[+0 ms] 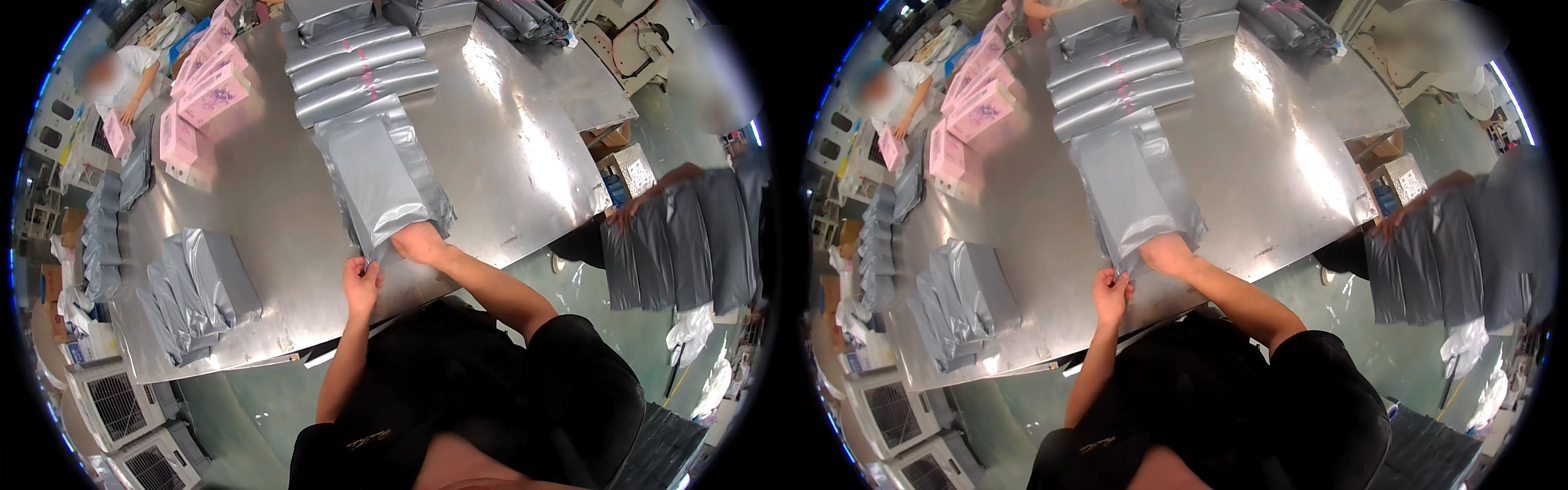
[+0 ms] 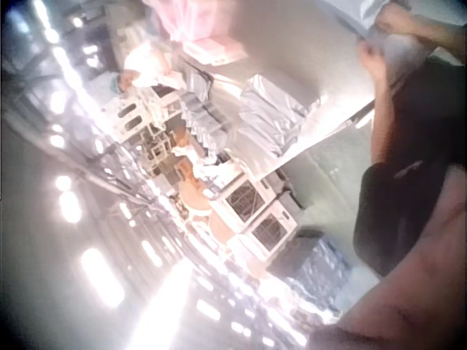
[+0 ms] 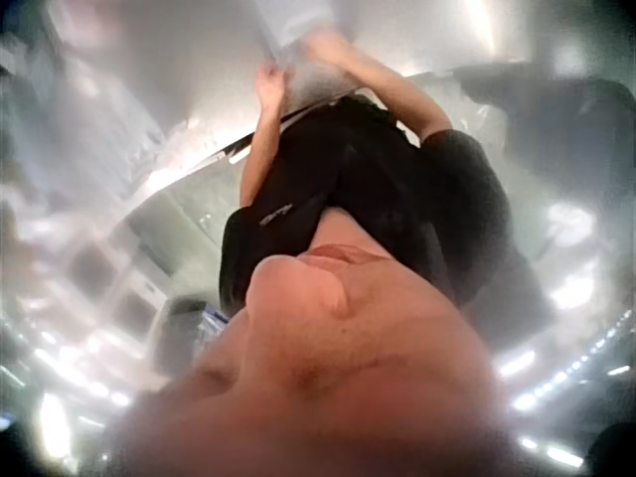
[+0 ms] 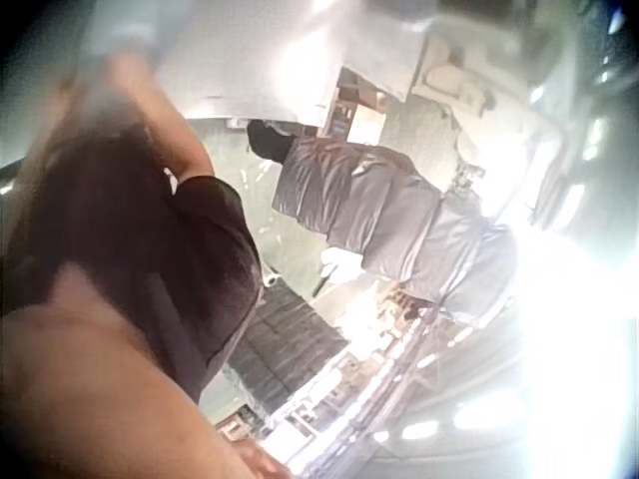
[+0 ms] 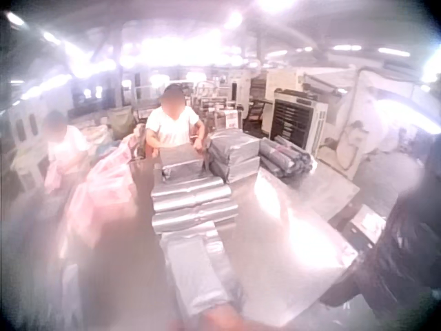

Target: The person places pink boxes into gray poly mailers on a metal table, folds the top of the mailers, and stacks them. Other workers are visible in the background performing similar tasks.

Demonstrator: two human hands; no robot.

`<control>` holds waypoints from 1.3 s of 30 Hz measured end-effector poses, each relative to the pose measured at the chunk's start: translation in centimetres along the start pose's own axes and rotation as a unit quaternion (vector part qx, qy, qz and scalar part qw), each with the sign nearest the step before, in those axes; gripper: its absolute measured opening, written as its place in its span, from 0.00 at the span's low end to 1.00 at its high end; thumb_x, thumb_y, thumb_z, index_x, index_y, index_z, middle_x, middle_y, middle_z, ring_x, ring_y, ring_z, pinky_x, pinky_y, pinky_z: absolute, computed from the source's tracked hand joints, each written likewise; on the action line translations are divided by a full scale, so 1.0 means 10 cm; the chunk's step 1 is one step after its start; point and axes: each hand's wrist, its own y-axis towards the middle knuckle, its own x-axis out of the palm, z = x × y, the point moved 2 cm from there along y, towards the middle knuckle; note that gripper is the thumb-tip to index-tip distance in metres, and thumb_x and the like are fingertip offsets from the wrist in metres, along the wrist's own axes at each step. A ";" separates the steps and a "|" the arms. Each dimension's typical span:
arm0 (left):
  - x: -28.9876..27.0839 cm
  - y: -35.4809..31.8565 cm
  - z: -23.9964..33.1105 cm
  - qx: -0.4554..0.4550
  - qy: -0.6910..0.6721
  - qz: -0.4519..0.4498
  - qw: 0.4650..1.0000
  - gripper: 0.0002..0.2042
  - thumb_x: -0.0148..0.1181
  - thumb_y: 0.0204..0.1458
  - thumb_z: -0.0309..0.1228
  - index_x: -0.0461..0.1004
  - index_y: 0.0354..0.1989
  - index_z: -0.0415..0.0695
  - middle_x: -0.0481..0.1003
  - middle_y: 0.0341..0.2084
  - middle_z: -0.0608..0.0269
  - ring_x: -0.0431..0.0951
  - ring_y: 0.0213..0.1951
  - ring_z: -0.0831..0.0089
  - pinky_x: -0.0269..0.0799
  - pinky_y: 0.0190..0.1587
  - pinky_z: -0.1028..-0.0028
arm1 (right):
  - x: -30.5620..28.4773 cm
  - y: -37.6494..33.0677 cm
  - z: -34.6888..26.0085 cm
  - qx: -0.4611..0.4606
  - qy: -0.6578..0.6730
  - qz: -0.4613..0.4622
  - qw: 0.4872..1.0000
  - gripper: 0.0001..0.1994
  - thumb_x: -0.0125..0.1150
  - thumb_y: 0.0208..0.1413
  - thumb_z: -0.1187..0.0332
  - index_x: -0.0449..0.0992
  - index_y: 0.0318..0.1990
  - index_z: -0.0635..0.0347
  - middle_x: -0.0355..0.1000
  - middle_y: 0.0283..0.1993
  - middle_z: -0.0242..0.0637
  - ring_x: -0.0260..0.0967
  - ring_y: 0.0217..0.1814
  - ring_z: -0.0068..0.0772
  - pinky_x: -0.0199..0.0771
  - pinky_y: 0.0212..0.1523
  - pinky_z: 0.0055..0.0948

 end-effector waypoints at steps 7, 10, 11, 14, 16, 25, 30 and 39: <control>-0.05 -0.20 0.15 -0.128 -0.199 -0.016 0.971 0.08 0.61 0.61 0.22 0.76 0.48 0.38 0.81 0.36 0.58 0.82 0.35 0.71 0.79 0.34 0.72 | 0.12 -0.29 -0.32 -0.150 0.154 0.242 0.946 0.09 0.66 0.55 0.65 0.81 0.43 0.52 0.79 0.44 0.38 0.76 0.45 0.49 0.79 0.42 0.43; -0.09 -0.16 0.12 -0.147 -0.217 -0.039 0.964 0.10 0.59 0.61 0.21 0.77 0.50 0.37 0.81 0.37 0.58 0.82 0.38 0.70 0.80 0.37 0.71 | 0.19 -0.28 -0.42 -0.156 0.123 0.270 0.942 0.09 0.67 0.55 0.67 0.82 0.44 0.50 0.76 0.45 0.34 0.76 0.40 0.44 0.79 0.38 0.40; -0.10 -0.15 0.12 -0.150 -0.207 -0.049 0.965 0.11 0.59 0.61 0.21 0.77 0.51 0.37 0.81 0.37 0.57 0.82 0.38 0.70 0.80 0.37 0.71 | 0.22 -0.31 -0.40 -0.162 0.115 0.257 0.946 0.08 0.67 0.55 0.67 0.81 0.42 0.50 0.75 0.43 0.34 0.76 0.39 0.44 0.79 0.38 0.40; -0.20 -0.17 0.08 -0.157 -0.185 -0.047 0.969 0.11 0.58 0.60 0.20 0.77 0.50 0.36 0.80 0.39 0.58 0.82 0.39 0.70 0.80 0.37 0.72 | 0.27 -0.68 -0.19 -0.180 0.084 0.184 0.963 0.08 0.66 0.56 0.67 0.79 0.43 0.52 0.73 0.43 0.35 0.74 0.42 0.44 0.78 0.41 0.40; -0.35 -0.18 0.10 -0.093 -0.097 -0.030 0.990 0.11 0.57 0.60 0.21 0.77 0.50 0.36 0.80 0.40 0.59 0.81 0.38 0.71 0.79 0.37 0.72 | 0.49 -1.58 0.44 -0.118 0.036 -0.013 0.992 0.13 0.65 0.58 0.66 0.78 0.51 0.52 0.72 0.51 0.37 0.72 0.52 0.45 0.76 0.50 0.43; -0.13 -0.15 1.22 0.546 0.550 -0.150 0.614 0.22 0.61 0.50 0.23 0.78 0.57 0.46 0.73 0.60 0.59 0.71 0.64 0.60 0.67 0.67 0.54 | -0.98 -1.61 1.03 -0.153 -0.159 0.143 0.965 0.22 0.61 0.55 0.66 0.74 0.59 0.53 0.74 0.55 0.36 0.72 0.51 0.38 0.74 0.44 0.37; -0.09 0.04 1.13 0.549 0.611 -0.211 0.530 0.16 0.60 0.52 0.26 0.81 0.50 0.47 0.75 0.58 0.63 0.71 0.64 0.64 0.63 0.71 0.56 | -0.96 -0.68 0.93 -0.443 -0.246 0.238 0.829 0.25 0.60 0.50 0.67 0.77 0.59 0.53 0.74 0.59 0.38 0.71 0.64 0.39 0.69 0.63 0.42; -0.28 0.19 0.85 0.158 0.107 -0.107 0.976 0.07 0.65 0.61 0.30 0.80 0.43 0.41 0.82 0.39 0.63 0.81 0.48 0.70 0.76 0.55 0.65 | -0.59 -0.33 1.19 -0.117 0.491 0.025 0.863 0.11 0.60 0.67 0.63 0.79 0.45 0.62 0.75 0.42 0.33 0.76 0.46 0.32 0.82 0.51 0.40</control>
